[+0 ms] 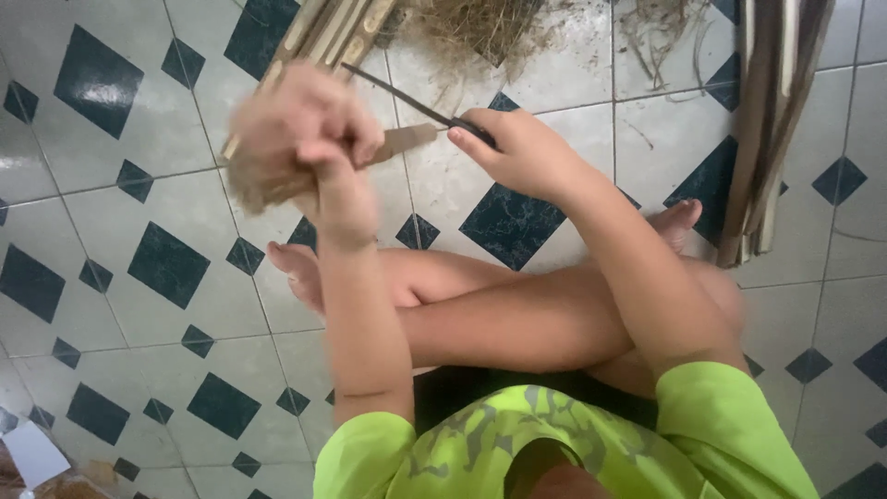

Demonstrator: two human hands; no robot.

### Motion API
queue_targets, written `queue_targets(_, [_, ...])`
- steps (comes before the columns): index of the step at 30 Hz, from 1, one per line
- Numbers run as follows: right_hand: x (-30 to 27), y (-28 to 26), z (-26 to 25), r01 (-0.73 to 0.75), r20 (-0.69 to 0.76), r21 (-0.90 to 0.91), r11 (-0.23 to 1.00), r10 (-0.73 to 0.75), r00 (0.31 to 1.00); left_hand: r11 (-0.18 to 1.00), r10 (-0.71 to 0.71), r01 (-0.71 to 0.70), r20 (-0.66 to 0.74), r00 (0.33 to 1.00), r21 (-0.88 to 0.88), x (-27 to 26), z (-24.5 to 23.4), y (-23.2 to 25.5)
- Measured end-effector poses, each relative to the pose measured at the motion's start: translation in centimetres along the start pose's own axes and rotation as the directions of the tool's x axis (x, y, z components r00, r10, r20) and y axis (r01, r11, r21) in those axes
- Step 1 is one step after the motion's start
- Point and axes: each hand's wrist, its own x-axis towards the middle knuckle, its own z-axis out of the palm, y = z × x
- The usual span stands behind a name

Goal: Shaving thin strips from bamboo or wood pieces using a knife while sitting on the floor.

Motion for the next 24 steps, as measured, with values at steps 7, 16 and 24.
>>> queue_targets(7, [-1.1, -1.4, -0.4, 0.116, 0.110, 0.157, 0.981, -0.133, 0.985, 0.981, 0.192, -0.186, -0.208, 0.959, 0.046, -1.8, -1.8, -2.1])
queue_targets(16, [-0.6, -1.5, 2.3, -0.070, 0.124, 0.211, 0.975, 0.045, 0.991, 0.983, 0.081, -0.108, -0.175, 0.981, -0.150, -2.8, -3.0, -2.7])
queue_targets(24, [-0.6, -1.8, 3.4, -0.136, 0.060, 0.098, 0.986, 0.131, 0.990, 0.968, 0.009, -0.070, -0.244, 0.970, -0.242, -3.0, -3.0, -2.1])
